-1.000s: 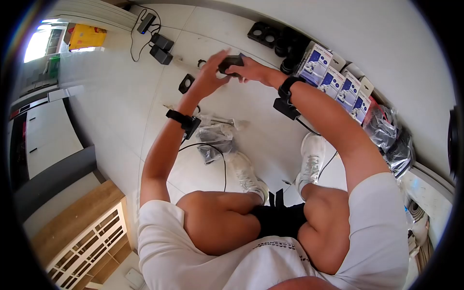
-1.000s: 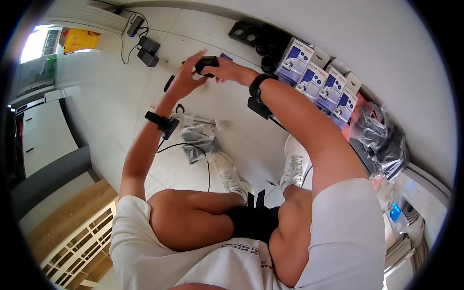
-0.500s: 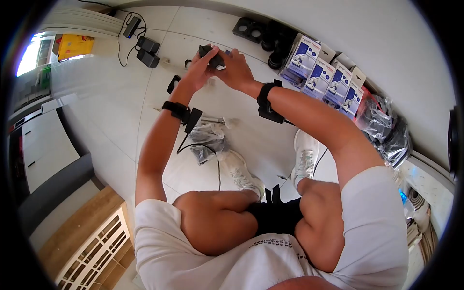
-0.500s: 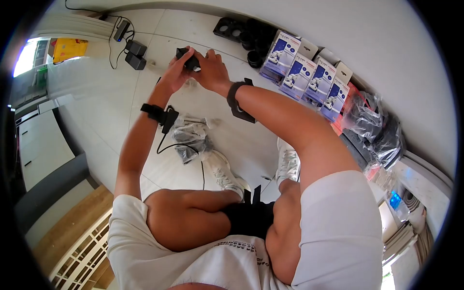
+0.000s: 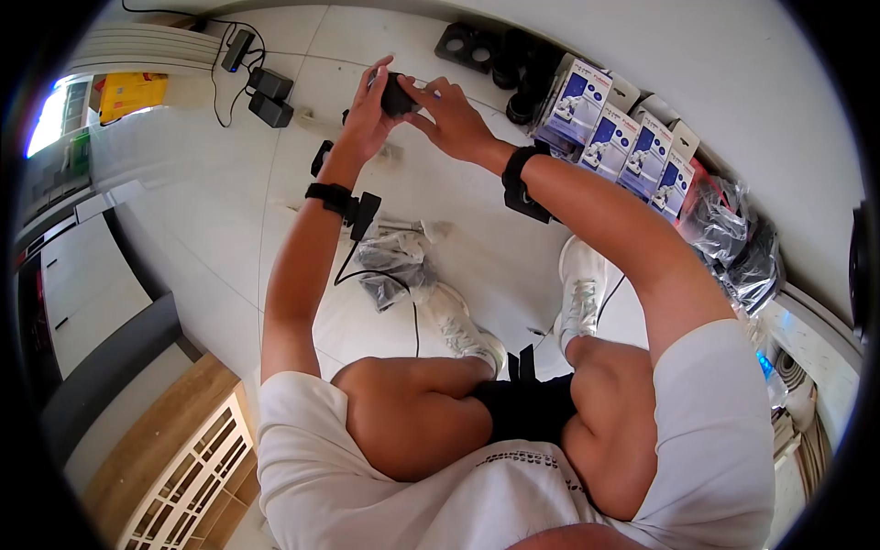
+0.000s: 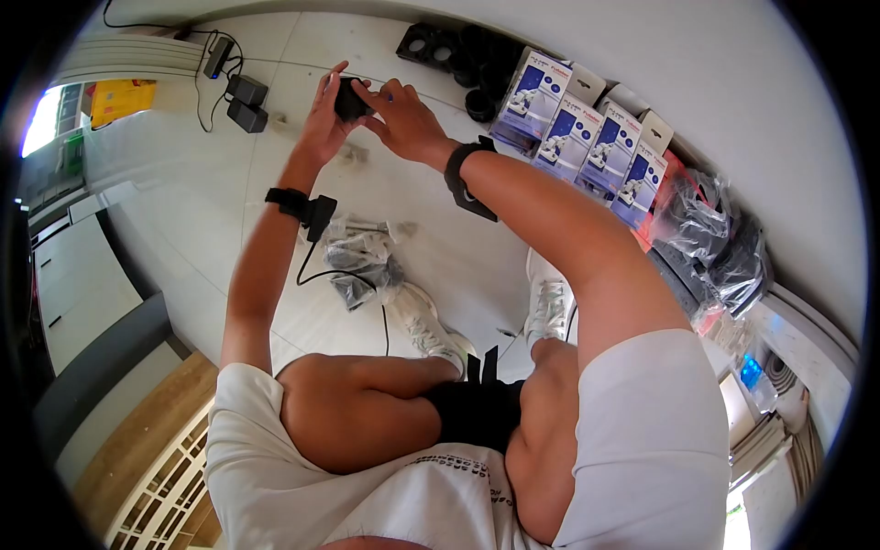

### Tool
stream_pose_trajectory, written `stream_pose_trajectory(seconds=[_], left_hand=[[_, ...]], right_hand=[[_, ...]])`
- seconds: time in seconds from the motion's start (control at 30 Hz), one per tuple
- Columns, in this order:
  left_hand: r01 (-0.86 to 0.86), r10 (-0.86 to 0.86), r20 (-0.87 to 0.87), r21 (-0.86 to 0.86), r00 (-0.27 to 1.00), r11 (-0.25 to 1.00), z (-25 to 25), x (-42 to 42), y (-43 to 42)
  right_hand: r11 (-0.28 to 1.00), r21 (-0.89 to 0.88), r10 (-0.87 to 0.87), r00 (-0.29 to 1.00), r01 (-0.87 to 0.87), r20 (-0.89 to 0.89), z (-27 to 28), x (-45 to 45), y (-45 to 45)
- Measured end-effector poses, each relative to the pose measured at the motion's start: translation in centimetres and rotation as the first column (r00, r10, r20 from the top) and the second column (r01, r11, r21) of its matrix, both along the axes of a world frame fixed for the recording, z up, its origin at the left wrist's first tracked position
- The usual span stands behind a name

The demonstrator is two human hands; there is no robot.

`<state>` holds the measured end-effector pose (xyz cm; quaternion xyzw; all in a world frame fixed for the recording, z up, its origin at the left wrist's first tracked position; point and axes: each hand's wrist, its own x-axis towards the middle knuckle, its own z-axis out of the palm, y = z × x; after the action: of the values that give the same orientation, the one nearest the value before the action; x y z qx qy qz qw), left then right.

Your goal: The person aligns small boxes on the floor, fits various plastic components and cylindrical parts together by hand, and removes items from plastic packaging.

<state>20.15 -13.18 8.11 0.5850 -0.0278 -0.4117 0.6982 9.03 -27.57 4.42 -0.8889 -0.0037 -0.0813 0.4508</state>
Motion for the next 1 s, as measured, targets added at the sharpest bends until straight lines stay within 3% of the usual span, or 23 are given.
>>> stream_pose_trajectory(seconds=[0.13,0.37,0.43,0.57,0.63,0.67,0.73,0.77,0.83,1.0], left_hand=[[0.019,-0.025,-0.052,-0.106,0.998,0.994,0.1,-0.2,1.2],[0.04,-0.037,0.065,-0.036,0.997,0.999,-0.6,-0.2,1.6],[0.04,-0.1,0.262,0.225,0.96,0.974,-1.0,0.3,1.2],[-0.028,-0.106,0.377,0.333,0.92,0.942,-1.6,1.3,-0.6],[-0.075,-0.312,0.65,0.496,0.693,0.865,-1.6,1.1,-1.6],[-0.074,-0.312,0.648,0.496,0.695,0.865,-1.7,1.0,-2.1],[0.041,-0.584,0.706,0.623,0.401,0.781,-2.6,1.0,-2.8],[0.04,-0.582,0.706,0.622,0.403,0.782,-3.2,1.0,-3.3],[0.101,-0.633,0.764,0.625,0.125,0.774,-4.6,0.4,-4.3],[0.145,-0.804,0.59,0.791,0.08,0.595,-5.4,-0.8,-6.4]], right_hand=[[0.992,0.018,0.123,0.991,-0.122,-0.053,-0.4,0.1,-0.1],[0.967,0.175,0.212,0.967,-0.186,-0.144,-1.5,0.5,0.5],[0.974,0.176,0.179,0.958,-0.141,-0.224,-1.9,0.7,0.8],[0.982,0.182,0.101,0.962,-0.056,-0.253,-3.7,0.3,1.9],[0.965,0.092,0.259,0.851,-0.245,-0.457,-3.0,-0.9,1.6],[0.966,0.044,0.241,0.824,-0.255,-0.513,-2.4,-2.0,1.5],[0.954,0.011,0.255,0.796,-0.298,-0.549,-2.8,-3.3,1.4],[0.94,-0.022,0.265,0.768,-0.341,-0.583,-3.1,-3.7,1.3],[0.941,-0.032,0.246,0.743,-0.338,-0.622,-2.1,-4.0,0.9],[0.944,-0.106,0.162,0.719,-0.312,-0.676,-1.0,-3.7,-0.2]])
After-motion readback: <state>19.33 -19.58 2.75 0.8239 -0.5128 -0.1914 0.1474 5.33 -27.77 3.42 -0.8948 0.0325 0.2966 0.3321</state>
